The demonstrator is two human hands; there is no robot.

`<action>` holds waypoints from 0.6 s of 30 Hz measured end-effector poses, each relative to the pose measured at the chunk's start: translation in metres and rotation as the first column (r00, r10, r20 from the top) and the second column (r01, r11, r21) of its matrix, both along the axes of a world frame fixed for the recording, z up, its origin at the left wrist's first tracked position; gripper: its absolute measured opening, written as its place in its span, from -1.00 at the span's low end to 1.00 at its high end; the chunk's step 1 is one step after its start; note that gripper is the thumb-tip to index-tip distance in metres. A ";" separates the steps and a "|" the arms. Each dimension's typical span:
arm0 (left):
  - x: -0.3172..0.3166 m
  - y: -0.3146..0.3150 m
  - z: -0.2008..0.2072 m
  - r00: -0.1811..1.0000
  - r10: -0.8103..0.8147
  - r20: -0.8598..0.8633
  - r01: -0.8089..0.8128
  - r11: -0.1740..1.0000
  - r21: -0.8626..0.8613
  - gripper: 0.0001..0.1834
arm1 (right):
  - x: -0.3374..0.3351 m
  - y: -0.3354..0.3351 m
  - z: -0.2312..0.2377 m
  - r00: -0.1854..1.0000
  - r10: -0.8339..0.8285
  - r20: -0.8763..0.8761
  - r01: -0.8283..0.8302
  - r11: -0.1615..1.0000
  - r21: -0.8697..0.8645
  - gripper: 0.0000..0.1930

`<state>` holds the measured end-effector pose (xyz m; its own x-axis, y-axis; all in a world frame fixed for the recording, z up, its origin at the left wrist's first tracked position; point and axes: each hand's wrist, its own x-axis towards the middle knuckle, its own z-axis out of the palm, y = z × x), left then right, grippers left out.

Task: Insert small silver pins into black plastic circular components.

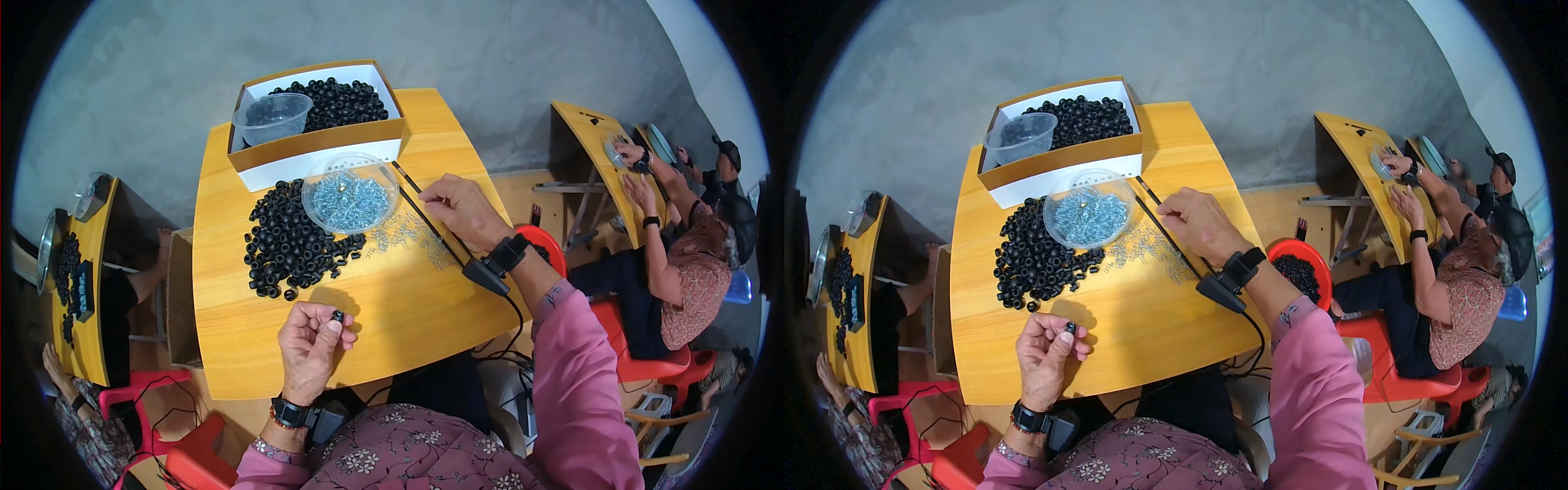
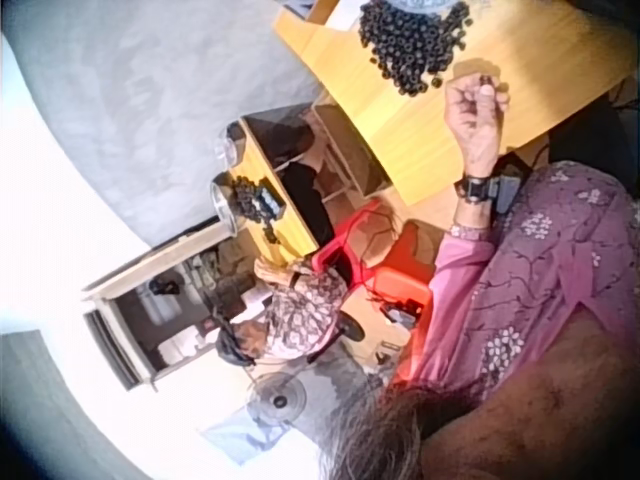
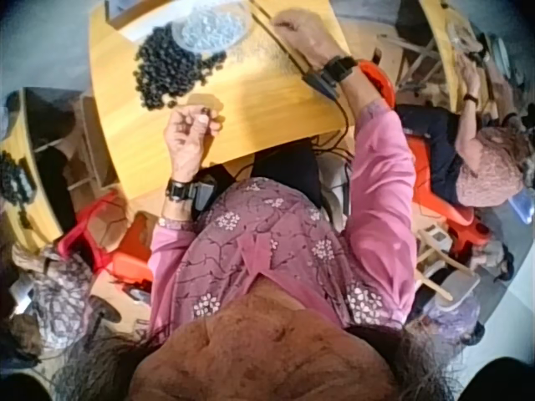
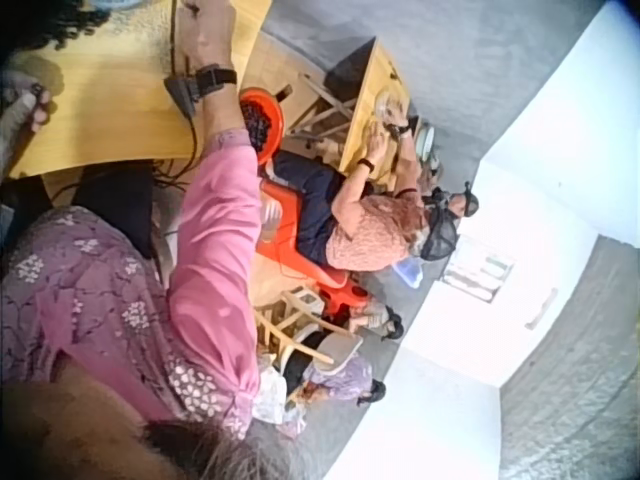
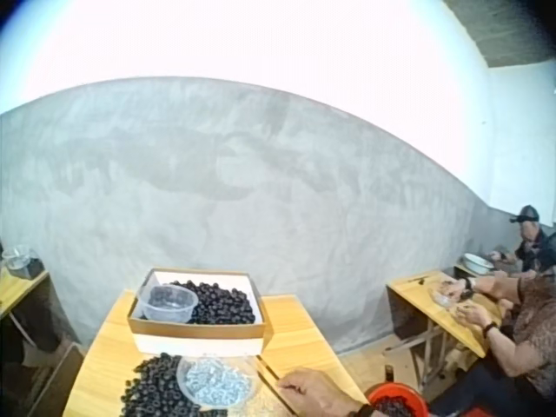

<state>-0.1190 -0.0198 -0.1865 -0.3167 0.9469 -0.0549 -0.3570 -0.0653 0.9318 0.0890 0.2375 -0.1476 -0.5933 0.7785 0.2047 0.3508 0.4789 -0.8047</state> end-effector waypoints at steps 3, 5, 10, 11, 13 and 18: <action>0.001 0.000 -0.001 1.000 -0.006 0.030 0.005 1.000 0.009 -0.87 | 0.008 0.004 0.001 0.936 -0.072 0.345 -0.014 0.970 0.241 -0.84; 0.000 0.000 0.000 1.000 0.000 -0.013 0.000 1.000 -0.006 -0.87 | 0.009 -0.001 0.003 0.876 -0.064 0.477 -0.098 0.946 0.308 -0.83; 0.000 0.000 0.000 1.000 0.004 -0.008 -0.004 1.000 -0.013 -0.87 | 0.007 -0.003 0.002 0.841 -0.065 0.538 -0.118 0.947 0.298 -0.85; 0.001 0.000 0.001 1.000 0.003 -0.005 -0.003 1.000 -0.019 -0.87 | 0.008 -0.002 0.001 0.844 -0.065 0.532 -0.110 0.950 0.291 -0.86; 0.001 0.000 0.002 1.000 0.002 -0.006 -0.002 1.000 -0.017 -0.87 | 0.009 0.000 0.000 0.855 -0.068 0.514 -0.099 0.951 0.291 -0.88; 0.001 0.000 0.001 1.000 0.003 0.015 -0.003 1.000 -0.011 -0.88 | 0.012 -0.012 0.009 0.940 -0.016 0.341 -0.055 0.979 0.197 -0.88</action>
<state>-0.1184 -0.0200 -0.1856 -0.3188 0.9452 -0.0700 -0.3703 -0.0562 0.9272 0.1012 0.2254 -0.1387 -0.6692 0.7299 0.1392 0.5745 0.6271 -0.5260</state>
